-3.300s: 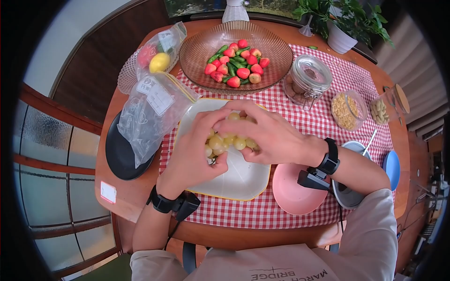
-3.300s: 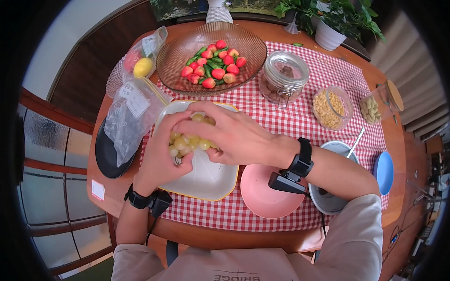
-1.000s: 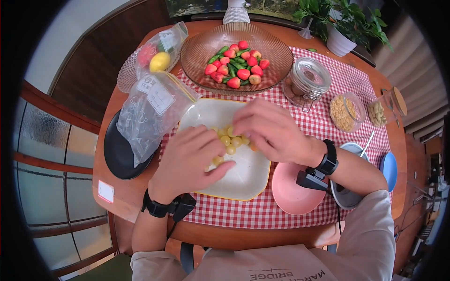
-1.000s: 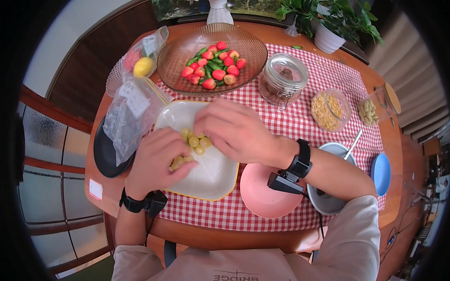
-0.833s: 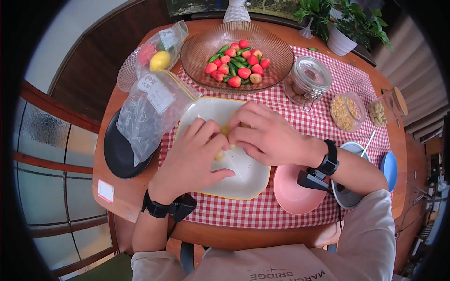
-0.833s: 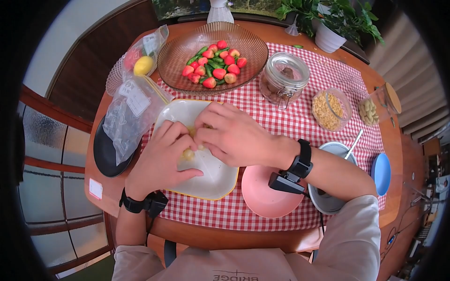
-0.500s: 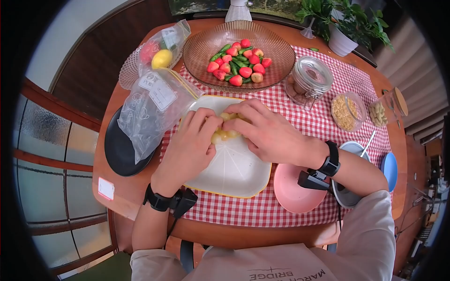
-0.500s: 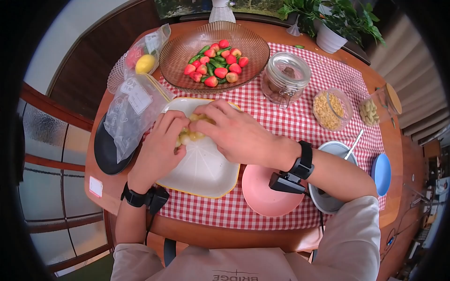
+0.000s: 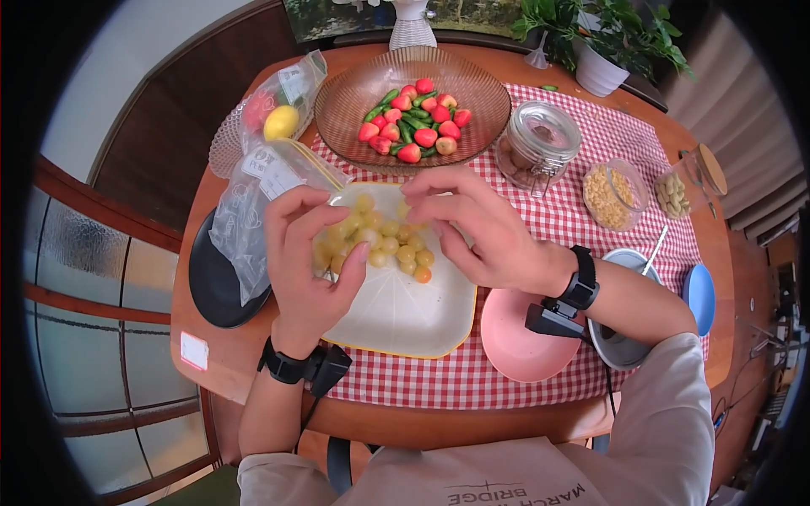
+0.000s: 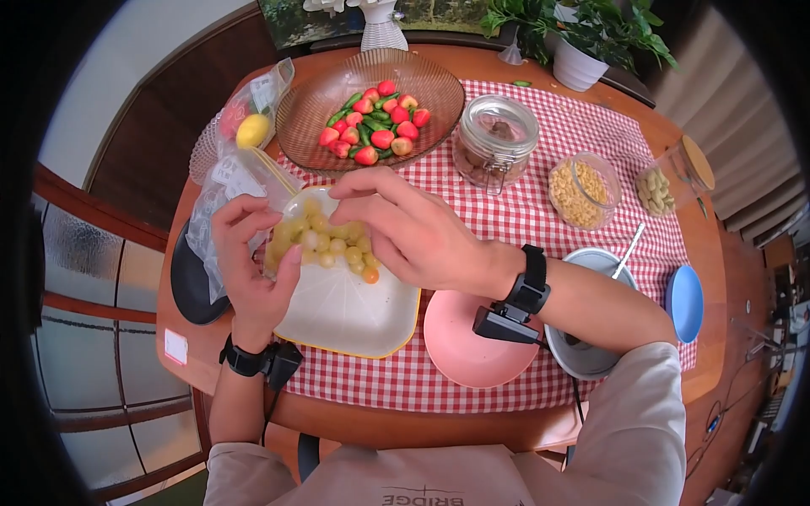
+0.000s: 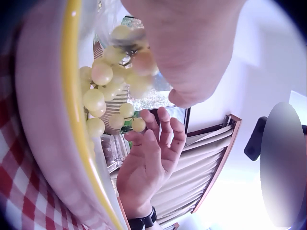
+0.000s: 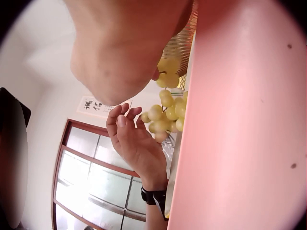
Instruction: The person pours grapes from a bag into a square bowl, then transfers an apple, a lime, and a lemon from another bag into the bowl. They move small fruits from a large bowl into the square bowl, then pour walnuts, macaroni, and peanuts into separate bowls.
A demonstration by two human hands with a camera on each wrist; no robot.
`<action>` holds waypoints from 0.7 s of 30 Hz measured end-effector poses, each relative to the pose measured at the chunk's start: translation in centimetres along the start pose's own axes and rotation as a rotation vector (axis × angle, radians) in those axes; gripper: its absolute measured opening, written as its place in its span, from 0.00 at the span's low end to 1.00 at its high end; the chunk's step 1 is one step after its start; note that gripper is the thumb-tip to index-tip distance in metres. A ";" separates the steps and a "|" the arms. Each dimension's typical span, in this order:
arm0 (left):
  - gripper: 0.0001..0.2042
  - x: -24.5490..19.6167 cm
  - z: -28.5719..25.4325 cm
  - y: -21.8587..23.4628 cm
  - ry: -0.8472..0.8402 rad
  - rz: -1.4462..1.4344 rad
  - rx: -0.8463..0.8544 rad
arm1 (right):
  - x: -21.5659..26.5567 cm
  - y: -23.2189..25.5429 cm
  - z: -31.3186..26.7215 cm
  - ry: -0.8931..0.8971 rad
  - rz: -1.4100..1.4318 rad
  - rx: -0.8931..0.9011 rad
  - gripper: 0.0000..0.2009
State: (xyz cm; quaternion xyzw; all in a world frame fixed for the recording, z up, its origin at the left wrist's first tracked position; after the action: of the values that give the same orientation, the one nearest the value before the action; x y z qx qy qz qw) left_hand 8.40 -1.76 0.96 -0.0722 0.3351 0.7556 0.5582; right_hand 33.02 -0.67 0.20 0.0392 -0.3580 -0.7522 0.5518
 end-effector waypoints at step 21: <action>0.32 -0.4 -0.4 -1.3 0.288 -0.171 0.392 | 0.3 -0.6 -0.5 -0.229 -0.139 0.526 0.29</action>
State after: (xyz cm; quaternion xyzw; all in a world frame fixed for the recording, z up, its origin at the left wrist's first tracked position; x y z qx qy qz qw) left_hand 9.58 -2.11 0.31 -0.0976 0.5437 0.6082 0.5700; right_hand 32.61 -1.12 -0.43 0.1203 -0.5972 -0.6691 0.4256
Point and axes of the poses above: each hand's wrist, its own z-axis towards the middle knuckle, its own y-axis out of the back of the hand, x = y × z, the point moved 1 cm from there along z, towards the middle knuckle, and after that the axes turned 9 degrees about -z, right-handed, at the moved point
